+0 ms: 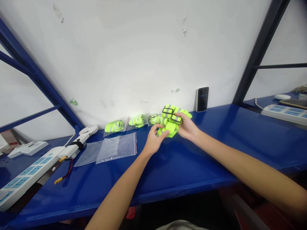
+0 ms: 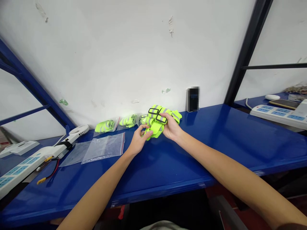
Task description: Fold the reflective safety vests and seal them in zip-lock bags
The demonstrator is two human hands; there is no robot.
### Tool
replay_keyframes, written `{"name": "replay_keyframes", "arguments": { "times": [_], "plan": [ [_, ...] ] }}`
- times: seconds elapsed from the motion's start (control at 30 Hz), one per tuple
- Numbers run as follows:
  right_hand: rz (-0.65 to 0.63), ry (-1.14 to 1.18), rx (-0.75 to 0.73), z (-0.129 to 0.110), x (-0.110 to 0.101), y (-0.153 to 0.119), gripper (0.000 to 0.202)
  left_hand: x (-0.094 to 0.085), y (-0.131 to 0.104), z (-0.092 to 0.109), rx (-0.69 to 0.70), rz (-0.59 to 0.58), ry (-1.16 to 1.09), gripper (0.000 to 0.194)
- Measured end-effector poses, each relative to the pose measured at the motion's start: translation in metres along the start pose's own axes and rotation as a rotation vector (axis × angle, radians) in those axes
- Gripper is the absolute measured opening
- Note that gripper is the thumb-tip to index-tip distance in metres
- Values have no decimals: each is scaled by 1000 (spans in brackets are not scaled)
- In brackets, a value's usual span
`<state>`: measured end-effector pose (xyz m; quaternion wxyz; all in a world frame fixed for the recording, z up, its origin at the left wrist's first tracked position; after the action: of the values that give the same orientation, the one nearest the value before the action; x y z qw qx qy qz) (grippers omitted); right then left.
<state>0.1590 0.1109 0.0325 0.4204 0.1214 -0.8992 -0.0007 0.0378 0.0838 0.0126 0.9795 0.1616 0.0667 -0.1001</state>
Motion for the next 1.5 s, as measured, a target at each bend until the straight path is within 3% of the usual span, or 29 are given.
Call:
{"name": "replay_keyframes", "arguments": {
  "times": [0.17, 0.4, 0.57, 0.83, 0.9, 1.13, 1.23, 1.3, 1.4, 1.5],
  "plan": [
    [-72, -38, 27, 3, 16, -8, 21, 5, 0, -5, -52, -184, -14, 36],
    [-75, -247, -183, -12, 6, 1, 38, 0, -1, -7, -106, -87, -277, 46],
    [-217, -720, -391, -24, 9, 2, 62, 3, -2, -8, -178, -68, -303, 54],
    [-444, -1102, -553, -18, 26, -11, 51, -3, 1, 1, -119, -39, -303, 51],
    [-492, -1173, -558, -11, 30, -16, 49, -6, 2, 0, -129, -16, -327, 54],
    [-571, -1279, -462, 4, 38, -27, 58, -7, -3, -6, -274, -8, -431, 91],
    [-656, -1396, -531, 8, 50, -38, 53, -13, -5, -11, -314, 61, -404, 100],
    [-722, -1493, -582, 15, 55, -44, 62, -13, -6, -19, -360, 73, -404, 105],
    [-764, -1545, -603, 24, 52, -43, 70, -11, -7, -30, -432, 71, -437, 103],
    [-719, -1567, -637, 25, 44, -36, 63, -12, -5, -29, -450, 48, -560, 85]
  ]
}}
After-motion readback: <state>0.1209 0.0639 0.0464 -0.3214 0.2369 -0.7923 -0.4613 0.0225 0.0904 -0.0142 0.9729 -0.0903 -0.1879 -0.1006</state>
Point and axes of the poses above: each hand's wrist, its own y-axis towards the middle knuckle, its own x-axis out of the palm, z = x × y, the point moved 10 cm from there along y, towards the middle knuckle, and after that the axes turned 1 degree about -x, right-handed, at the moved point
